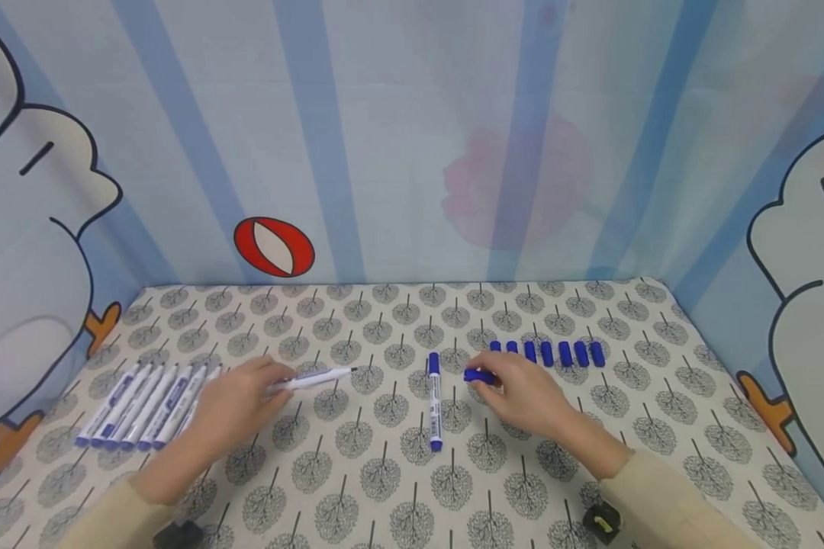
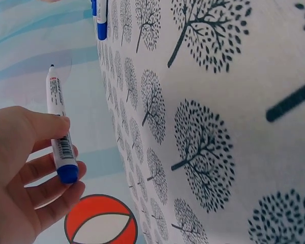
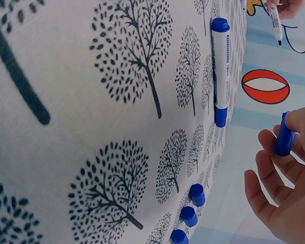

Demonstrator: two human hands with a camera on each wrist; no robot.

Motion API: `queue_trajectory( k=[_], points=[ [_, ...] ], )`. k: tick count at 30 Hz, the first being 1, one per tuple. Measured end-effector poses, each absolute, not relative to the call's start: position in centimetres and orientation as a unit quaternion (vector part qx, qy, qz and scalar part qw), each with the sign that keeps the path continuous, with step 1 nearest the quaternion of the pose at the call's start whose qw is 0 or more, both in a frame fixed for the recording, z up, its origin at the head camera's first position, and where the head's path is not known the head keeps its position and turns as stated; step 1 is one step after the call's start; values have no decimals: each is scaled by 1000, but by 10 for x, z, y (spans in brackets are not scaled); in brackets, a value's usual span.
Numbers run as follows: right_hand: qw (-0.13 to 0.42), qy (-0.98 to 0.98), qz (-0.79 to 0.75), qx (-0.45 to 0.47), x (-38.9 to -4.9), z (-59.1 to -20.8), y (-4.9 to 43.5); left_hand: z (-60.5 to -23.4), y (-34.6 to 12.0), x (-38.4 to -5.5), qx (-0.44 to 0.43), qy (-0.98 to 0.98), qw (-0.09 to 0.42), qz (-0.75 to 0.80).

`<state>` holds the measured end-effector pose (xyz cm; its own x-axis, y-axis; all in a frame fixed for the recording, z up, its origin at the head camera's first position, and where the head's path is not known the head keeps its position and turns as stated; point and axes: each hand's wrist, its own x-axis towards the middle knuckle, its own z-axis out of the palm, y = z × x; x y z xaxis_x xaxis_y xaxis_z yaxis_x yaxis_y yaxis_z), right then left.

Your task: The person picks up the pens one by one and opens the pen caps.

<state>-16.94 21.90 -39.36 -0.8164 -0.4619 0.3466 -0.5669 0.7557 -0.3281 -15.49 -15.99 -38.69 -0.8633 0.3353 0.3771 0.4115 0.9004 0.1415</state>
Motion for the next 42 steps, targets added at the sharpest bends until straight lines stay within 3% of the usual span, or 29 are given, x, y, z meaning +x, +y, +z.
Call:
queue_trajectory(
  k=[8,42],
  points=[
    [123,-929,215,275,-170,-393,221,-384,-168,-149,-144,-974,137,-110],
    [134,-928,225,267,-171,-396,232,-391,-194,-144,-61,-980,106,-157]
  ],
)
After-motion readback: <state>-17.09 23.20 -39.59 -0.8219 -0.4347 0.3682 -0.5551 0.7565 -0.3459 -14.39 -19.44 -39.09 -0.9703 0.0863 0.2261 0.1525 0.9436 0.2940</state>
